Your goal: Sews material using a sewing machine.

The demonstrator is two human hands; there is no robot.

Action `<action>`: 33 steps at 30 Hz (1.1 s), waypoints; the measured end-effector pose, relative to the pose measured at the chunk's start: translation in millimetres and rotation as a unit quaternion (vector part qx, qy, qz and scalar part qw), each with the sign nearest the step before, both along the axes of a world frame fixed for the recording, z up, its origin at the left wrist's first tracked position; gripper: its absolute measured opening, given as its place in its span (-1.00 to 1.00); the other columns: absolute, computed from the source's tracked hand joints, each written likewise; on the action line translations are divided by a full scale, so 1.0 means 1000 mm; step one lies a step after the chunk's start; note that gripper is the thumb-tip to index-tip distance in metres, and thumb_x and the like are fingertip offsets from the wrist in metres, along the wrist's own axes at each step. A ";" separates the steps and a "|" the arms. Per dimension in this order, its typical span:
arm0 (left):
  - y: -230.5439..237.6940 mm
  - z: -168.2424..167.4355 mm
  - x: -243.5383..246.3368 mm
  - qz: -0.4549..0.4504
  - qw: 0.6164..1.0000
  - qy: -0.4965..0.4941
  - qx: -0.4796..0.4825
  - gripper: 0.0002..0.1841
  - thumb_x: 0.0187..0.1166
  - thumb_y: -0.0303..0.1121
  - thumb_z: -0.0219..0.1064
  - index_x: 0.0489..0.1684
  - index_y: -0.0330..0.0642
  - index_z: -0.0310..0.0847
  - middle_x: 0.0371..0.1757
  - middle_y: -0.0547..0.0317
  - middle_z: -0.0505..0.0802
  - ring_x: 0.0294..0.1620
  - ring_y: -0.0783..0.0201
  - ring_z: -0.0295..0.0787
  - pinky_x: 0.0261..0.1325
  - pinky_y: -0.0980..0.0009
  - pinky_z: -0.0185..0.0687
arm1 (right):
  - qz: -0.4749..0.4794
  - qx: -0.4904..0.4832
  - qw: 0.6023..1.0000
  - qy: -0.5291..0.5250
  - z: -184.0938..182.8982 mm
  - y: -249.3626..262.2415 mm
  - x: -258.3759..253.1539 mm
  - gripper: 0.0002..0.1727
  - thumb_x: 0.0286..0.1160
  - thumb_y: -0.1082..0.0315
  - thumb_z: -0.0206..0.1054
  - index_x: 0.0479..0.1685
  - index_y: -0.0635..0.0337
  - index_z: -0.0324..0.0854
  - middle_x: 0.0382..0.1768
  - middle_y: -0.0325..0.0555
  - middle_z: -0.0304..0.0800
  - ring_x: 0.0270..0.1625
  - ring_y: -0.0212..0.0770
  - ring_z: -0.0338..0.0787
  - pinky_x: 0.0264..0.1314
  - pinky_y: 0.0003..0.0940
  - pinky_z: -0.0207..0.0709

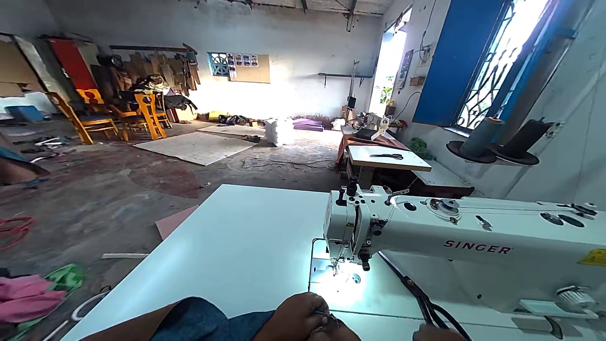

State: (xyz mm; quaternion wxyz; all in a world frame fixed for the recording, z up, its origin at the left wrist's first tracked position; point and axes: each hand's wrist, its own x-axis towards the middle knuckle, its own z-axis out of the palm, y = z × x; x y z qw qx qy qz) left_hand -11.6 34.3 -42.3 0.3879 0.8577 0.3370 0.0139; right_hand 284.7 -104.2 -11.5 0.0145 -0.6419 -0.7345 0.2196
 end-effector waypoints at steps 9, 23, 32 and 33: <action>0.001 -0.002 -0.004 0.025 0.999 -0.023 -0.016 -0.67 0.77 -0.29 0.21 0.22 -0.38 0.69 0.18 -0.24 0.79 0.27 -0.06 0.71 0.46 -0.01 0.46 | -0.138 0.201 0.970 0.020 -0.070 0.012 0.029 -0.41 0.58 -0.02 0.39 0.35 0.31 0.70 0.47 0.43 0.56 0.53 0.48 0.51 0.55 0.50 0.19; 0.005 -0.011 -0.010 0.069 0.986 -0.110 -0.107 -0.72 0.76 -0.28 0.19 0.12 -0.34 0.63 -0.13 0.03 0.75 -0.12 0.28 0.65 0.09 0.22 0.55 | 0.252 0.451 0.850 0.102 -0.071 0.066 -0.061 -0.66 0.69 0.32 0.18 0.36 -0.14 0.61 0.37 -0.20 0.75 0.44 -0.11 0.68 0.44 -0.10 0.50; 0.006 -0.004 0.003 0.148 0.985 -0.064 -0.065 -0.72 0.72 -0.26 0.25 0.12 -0.29 0.71 0.02 -0.07 0.79 0.05 0.15 0.70 0.23 0.13 0.55 | 0.316 0.488 0.807 0.101 -0.085 0.109 -0.052 -0.69 0.70 0.36 0.16 -0.09 -0.26 0.83 0.11 -0.57 0.90 0.24 -0.33 0.74 0.22 -0.30 0.52; 0.007 -0.002 0.008 0.159 0.985 -0.040 -0.048 -0.70 0.71 -0.25 0.27 0.12 -0.28 0.75 0.09 -0.10 0.77 0.15 0.08 0.68 0.31 0.10 0.51 | 0.307 0.471 0.820 0.108 -0.087 0.110 -0.051 -0.68 0.68 0.37 0.16 -0.09 -0.26 0.84 0.11 -0.57 0.90 0.21 -0.33 0.75 0.19 -0.29 0.52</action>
